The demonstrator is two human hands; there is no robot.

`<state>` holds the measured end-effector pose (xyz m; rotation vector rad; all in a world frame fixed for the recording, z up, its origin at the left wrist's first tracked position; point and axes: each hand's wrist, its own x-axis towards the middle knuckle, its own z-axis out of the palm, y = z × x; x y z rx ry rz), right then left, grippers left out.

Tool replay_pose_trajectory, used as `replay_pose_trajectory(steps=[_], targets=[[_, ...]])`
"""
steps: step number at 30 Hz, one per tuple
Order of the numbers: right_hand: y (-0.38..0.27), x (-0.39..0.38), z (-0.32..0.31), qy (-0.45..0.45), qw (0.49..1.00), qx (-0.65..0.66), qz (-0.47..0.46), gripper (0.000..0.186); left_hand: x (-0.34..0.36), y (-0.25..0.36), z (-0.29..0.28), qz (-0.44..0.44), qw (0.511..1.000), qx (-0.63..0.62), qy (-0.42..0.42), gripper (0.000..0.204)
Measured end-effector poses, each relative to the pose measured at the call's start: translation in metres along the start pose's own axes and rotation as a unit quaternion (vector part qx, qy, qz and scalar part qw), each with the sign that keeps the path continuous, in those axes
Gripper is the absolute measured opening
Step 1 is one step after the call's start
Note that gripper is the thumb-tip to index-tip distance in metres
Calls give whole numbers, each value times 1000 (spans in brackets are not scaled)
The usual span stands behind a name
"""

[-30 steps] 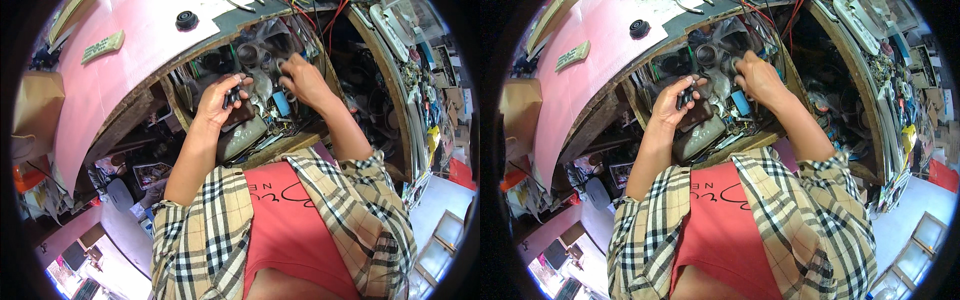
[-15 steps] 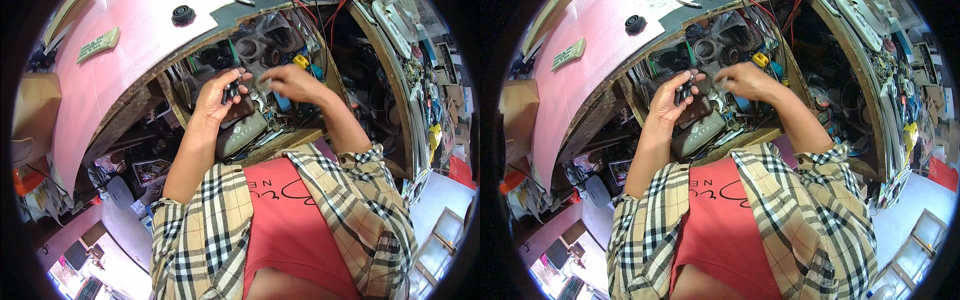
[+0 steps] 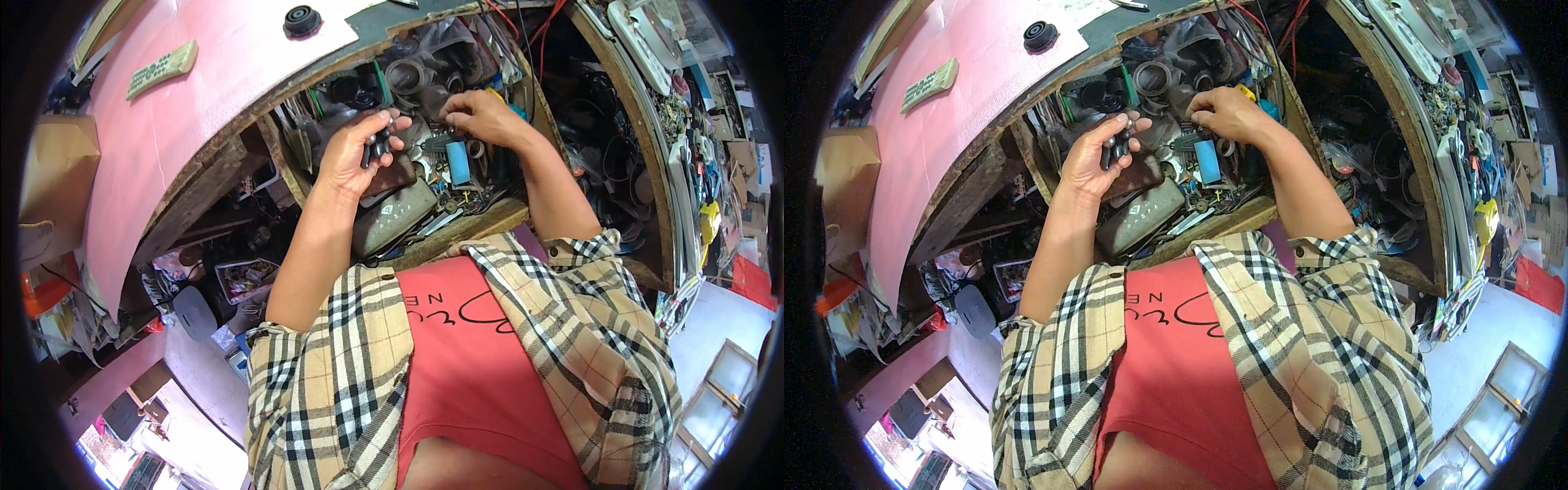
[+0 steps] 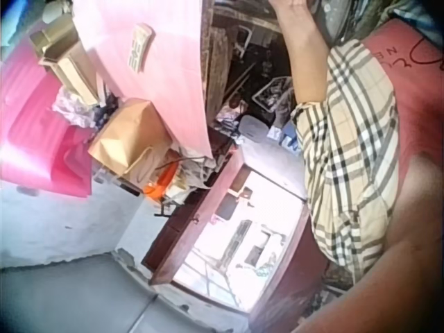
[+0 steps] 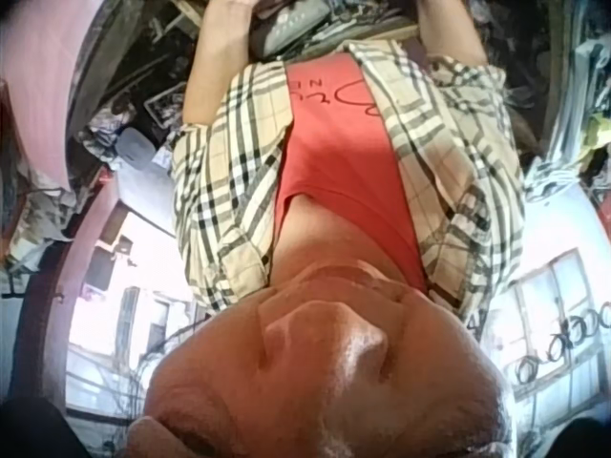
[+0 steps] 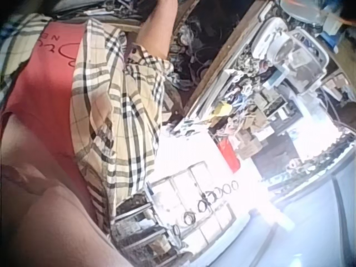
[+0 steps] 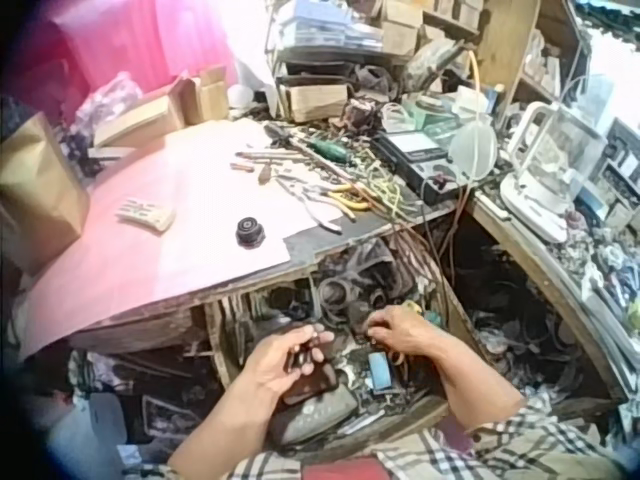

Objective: The person rummages through a cluttered drawer, picks up a small black electronic component, and uses a multimeter probe to test it. They handle a plastic bag containing small parts and continue testing the component with the multimeter.

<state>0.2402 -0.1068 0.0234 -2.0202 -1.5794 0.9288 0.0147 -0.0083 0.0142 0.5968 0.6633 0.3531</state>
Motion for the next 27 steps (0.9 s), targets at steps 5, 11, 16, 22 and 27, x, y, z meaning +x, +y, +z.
replay_pose_trajectory(steps=[5,11,16,22,27], targets=[[-2,-19,-26,65,997,-13,46,20,-1,0,-2,5,1000,-6,-3,27],[-16,-55,3,-75,966,-231,93,22,-1,0,1,4,1000,-13,-10,24],[-11,-70,19,-55,992,-111,13,26,-1,-1,-1,7,1000,-14,-11,24],[-1,-74,4,83,969,-223,64,21,-2,0,-1,9,1000,-9,-12,23],[-1,-71,27,94,957,-269,44,30,0,-2,-2,7,1000,-10,-7,23]])
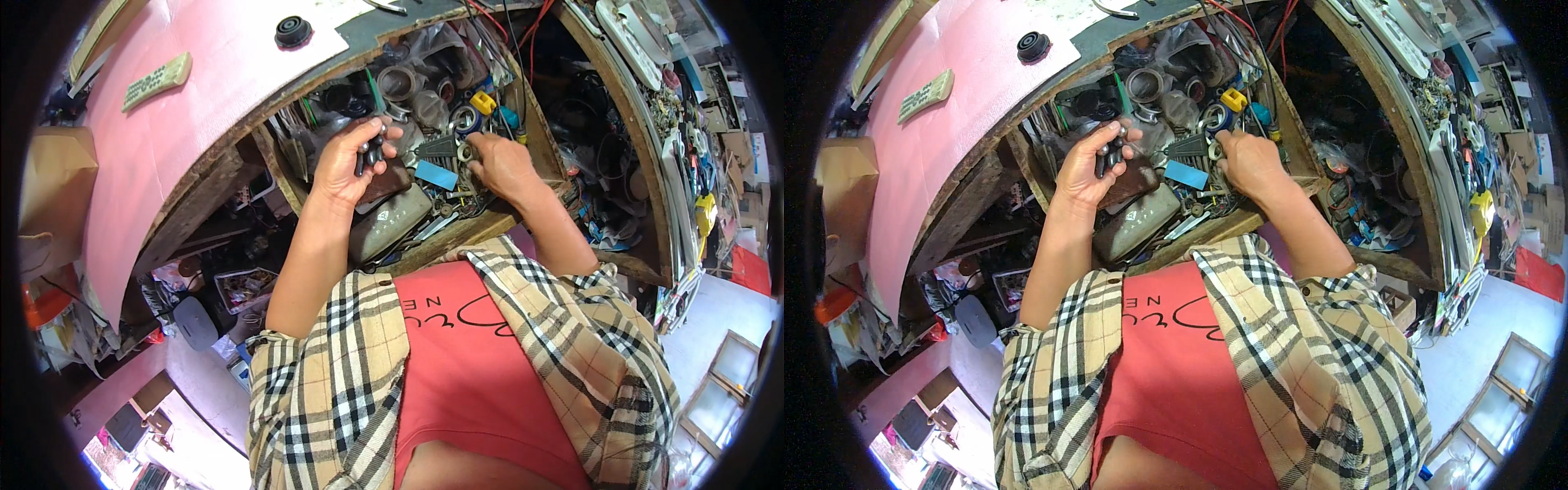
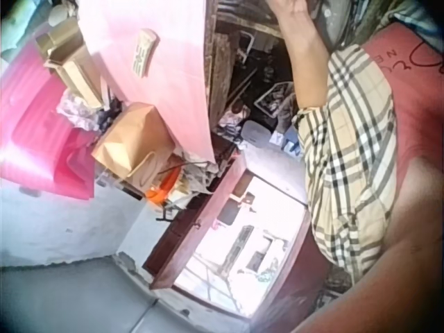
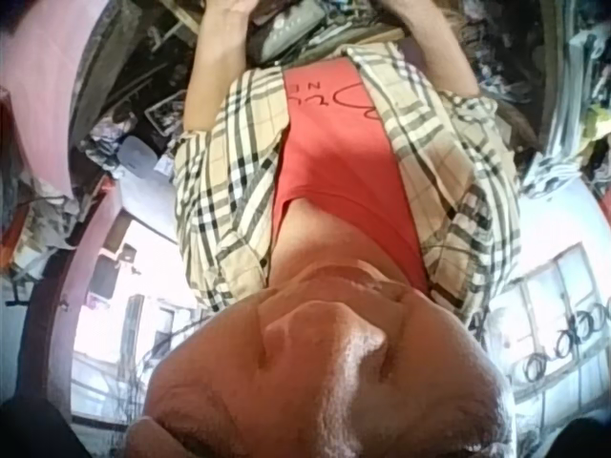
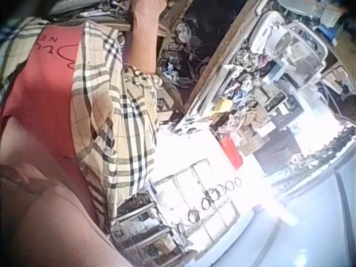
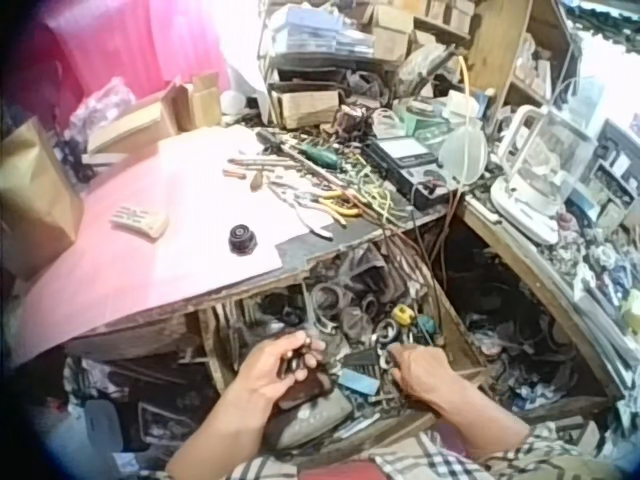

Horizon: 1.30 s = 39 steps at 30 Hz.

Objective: The person rummages through a cluttered drawer, picks up a small black electronic component, and uses a multimeter probe to test it. They handle a plastic bag containing small parts and continue testing the component with the multimeter.

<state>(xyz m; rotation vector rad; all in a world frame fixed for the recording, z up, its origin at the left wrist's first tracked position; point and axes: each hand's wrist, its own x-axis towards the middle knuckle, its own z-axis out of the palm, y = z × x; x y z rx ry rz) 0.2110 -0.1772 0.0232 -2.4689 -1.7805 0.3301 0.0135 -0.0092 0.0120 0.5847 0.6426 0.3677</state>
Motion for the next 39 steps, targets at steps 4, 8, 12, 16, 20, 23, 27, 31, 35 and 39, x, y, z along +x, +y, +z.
replay_pose_trajectory(steps=[4,8,12,16,20,23,27,31,35,39], targets=[[0,4,13,11,1000,-26,2,32,0,-1,-3,4,1000,-15,-11,24],[4,7,17,49,998,-18,-22,28,-3,6,-5,54,993,-93,-47,24],[2,6,15,56,998,-6,-3,27,-3,11,-9,78,980,-167,-68,24],[1,4,10,52,999,15,7,27,-2,10,-12,80,978,-181,-65,23],[5,4,13,43,999,26,6,29,-2,11,-10,77,980,-176,-57,23],[3,4,13,26,999,24,16,31,-2,11,-10,76,980,-176,-54,23],[1,1,9,24,997,48,50,32,-4,10,-9,72,981,-169,-56,24],[3,-14,-1,54,992,81,77,29,-3,8,-9,56,985,-153,-50,25],[5,-41,1,87,988,119,45,21,1,5,-8,42,990,-125,-59,26],[-13,-58,8,97,978,183,4,18,2,5,-8,18,993,-102,-57,30]])
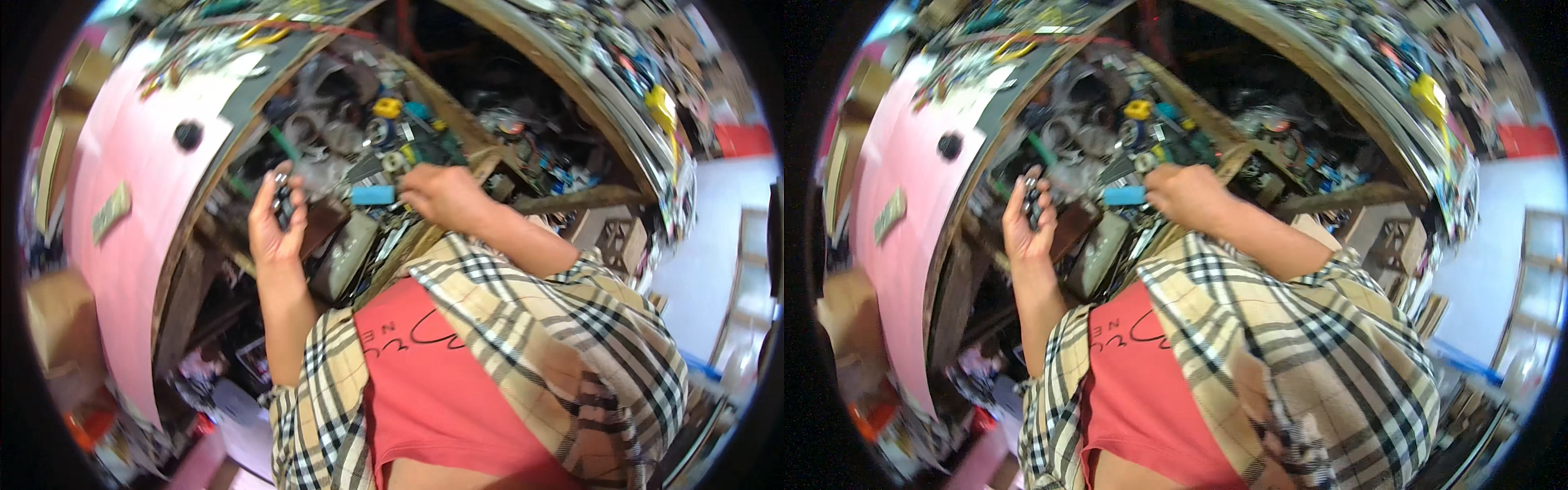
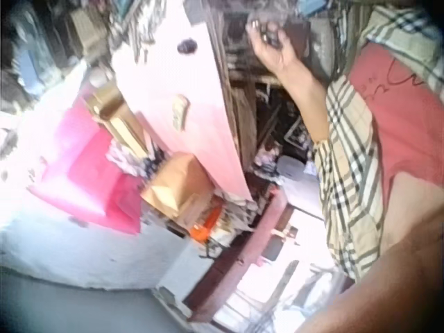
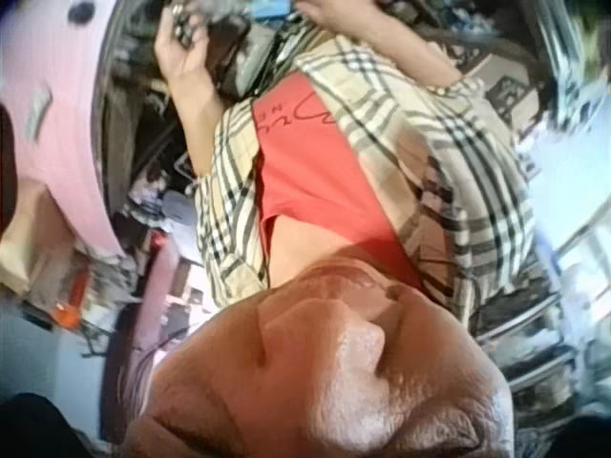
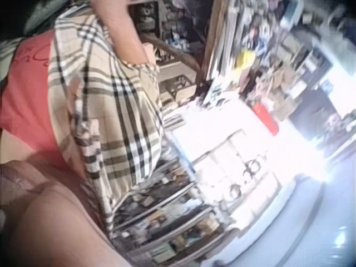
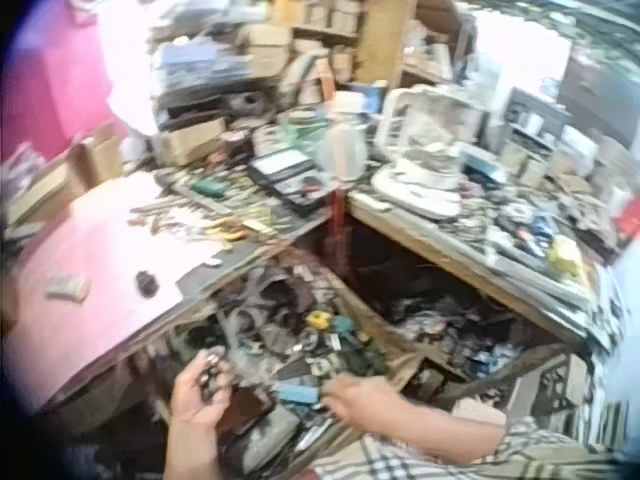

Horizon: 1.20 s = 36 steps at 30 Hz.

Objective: The person rummages through a cluttered drawer, picks up a small black electronic component, and uses a multimeter probe to test it. They handle a plastic bag containing small parts and continue testing the component with the multimeter.

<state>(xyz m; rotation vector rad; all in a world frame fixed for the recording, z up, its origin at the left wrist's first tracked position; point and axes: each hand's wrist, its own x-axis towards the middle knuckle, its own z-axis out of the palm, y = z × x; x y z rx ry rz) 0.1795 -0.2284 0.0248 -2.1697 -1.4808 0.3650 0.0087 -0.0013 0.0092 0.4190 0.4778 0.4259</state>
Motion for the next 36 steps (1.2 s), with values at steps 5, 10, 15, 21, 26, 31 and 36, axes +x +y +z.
replay_pose_trajectory(steps=[5,10,15,21,26,31,36], targets=[[-21,12,18,95,984,151,-16,15,6,-8,3,-26,998,45,21,27],[-35,39,36,-91,779,594,179,29,1,-22,33,41,970,227,72,21],[-54,53,52,-174,430,846,263,32,-13,-47,83,227,835,500,46,16],[-54,47,57,-107,321,908,248,22,-20,-74,98,423,560,712,-22,7],[-54,38,42,-112,306,910,256,18,-18,-88,94,475,479,737,-35,4],[-42,42,73,-68,365,921,119,16,-17,-88,111,553,399,725,-96,8],[-34,49,43,-110,368,887,257,21,-26,-72,113,584,427,688,-63,16]])
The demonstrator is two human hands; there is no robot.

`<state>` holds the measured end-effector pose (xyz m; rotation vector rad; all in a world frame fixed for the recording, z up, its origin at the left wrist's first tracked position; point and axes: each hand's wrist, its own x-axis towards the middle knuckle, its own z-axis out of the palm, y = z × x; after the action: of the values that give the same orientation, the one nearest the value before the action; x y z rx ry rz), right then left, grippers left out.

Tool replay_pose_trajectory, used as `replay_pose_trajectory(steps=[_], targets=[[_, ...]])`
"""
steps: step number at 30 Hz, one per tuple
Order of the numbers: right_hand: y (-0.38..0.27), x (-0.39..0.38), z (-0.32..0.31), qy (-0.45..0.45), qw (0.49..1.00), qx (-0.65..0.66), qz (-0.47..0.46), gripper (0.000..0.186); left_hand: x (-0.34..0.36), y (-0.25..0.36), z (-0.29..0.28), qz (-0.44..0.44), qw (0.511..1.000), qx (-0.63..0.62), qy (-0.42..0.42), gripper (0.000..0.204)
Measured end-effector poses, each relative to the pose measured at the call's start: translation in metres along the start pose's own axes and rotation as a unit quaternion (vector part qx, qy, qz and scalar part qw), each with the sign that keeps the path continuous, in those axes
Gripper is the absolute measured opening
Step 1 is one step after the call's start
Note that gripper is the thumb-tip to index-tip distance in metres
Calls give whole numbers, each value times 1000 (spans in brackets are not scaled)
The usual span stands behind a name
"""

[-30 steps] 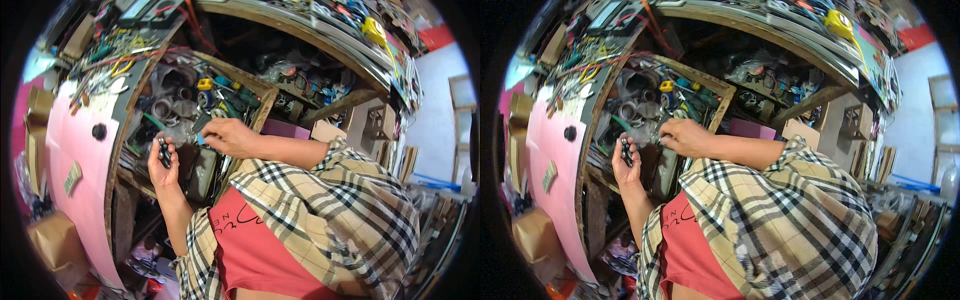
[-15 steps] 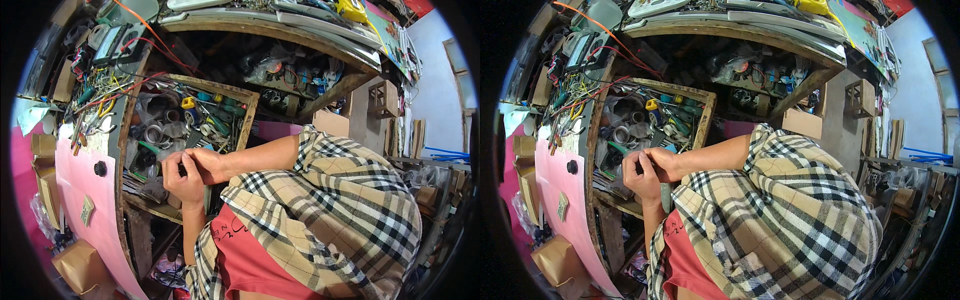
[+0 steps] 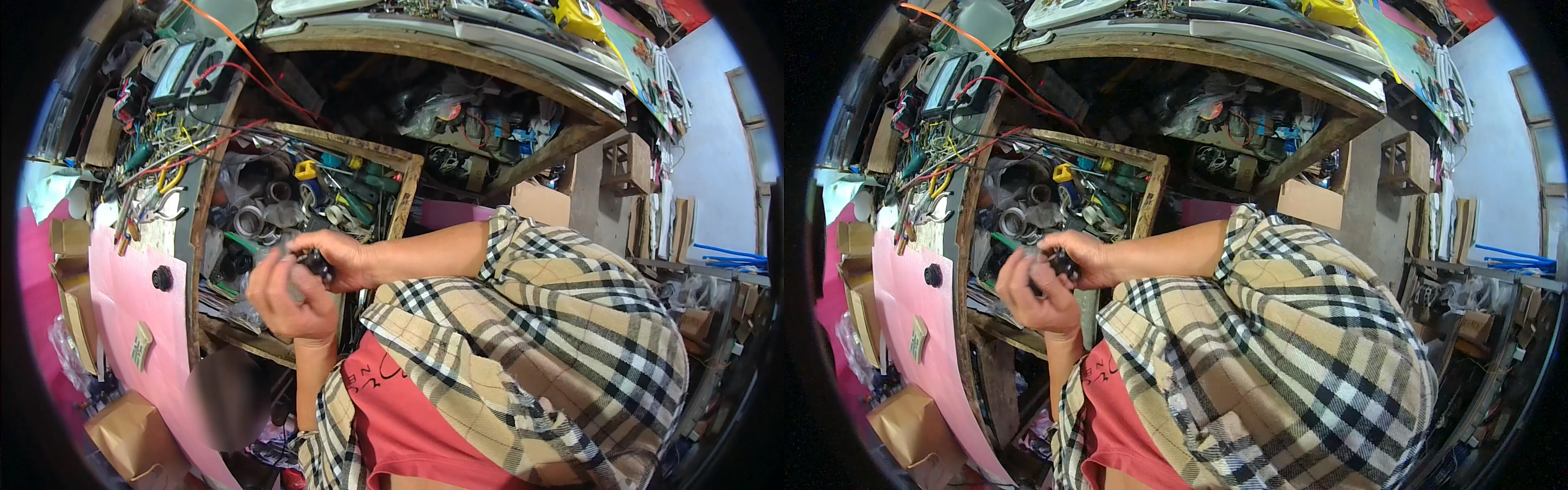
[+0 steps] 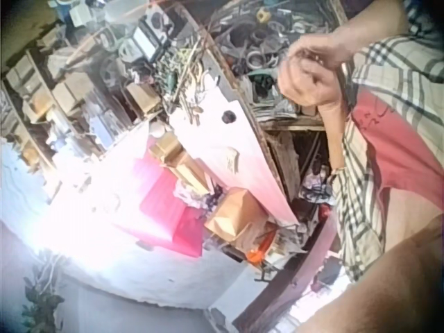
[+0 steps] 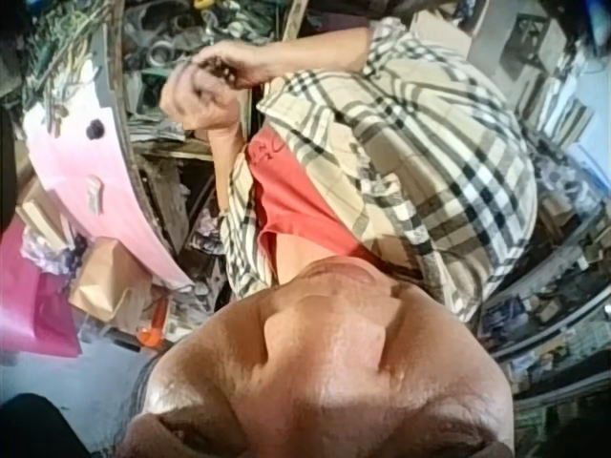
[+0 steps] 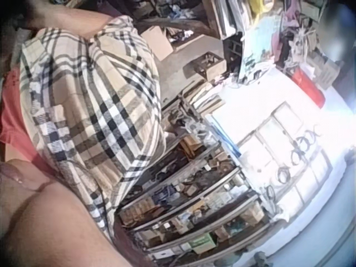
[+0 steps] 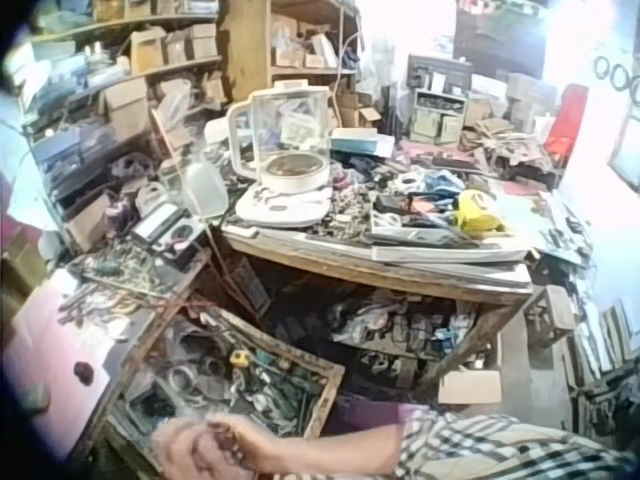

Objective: The person rummages through a cluttered drawer, picks up a small black electronic component, and uses a multimeter probe to test it. They handle a plastic bag containing small parts and continue testing the component with the multimeter.

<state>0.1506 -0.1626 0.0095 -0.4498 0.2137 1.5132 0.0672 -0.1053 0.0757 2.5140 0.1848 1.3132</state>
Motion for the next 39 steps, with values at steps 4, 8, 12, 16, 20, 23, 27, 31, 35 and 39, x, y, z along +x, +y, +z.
replay_pose_trajectory(steps=[4,8,12,16,20,23,27,31,35,39], targets=[[-19,-8,26,12,984,-100,-145,15,-9,-10,-3,-350,922,-163,-20,27],[-17,-19,46,45,830,-433,-349,16,-38,-46,2,-593,417,-684,-77,38],[-1,-19,42,-2,588,-652,-479,15,-46,-32,2,-570,365,-736,16,34],[-8,-22,42,-44,526,-647,-550,14,-49,-34,9,-600,371,-707,40,32],[-67,-66,44,65,434,-647,-623,8,-44,-45,-4,-620,297,-726,-12,31],[-121,-89,-8,238,422,-607,-630,8,-51,-43,-13,-571,323,-754,-34,40],[-182,-96,-143,487,506,-606,-374,21,-63,-54,-24,-538,326,-776,-39,41],[-205,-76,-235,467,752,-377,-271,33,-67,-57,-16,-567,337,-751,-17,40],[-198,-60,-249,400,813,-329,-265,42,-74,-65,-21,-556,349,-753,-42,36],[-181,-55,-251,424,811,-291,-280,45,-75,-64,-20,-561,369,-740,-47,35]])
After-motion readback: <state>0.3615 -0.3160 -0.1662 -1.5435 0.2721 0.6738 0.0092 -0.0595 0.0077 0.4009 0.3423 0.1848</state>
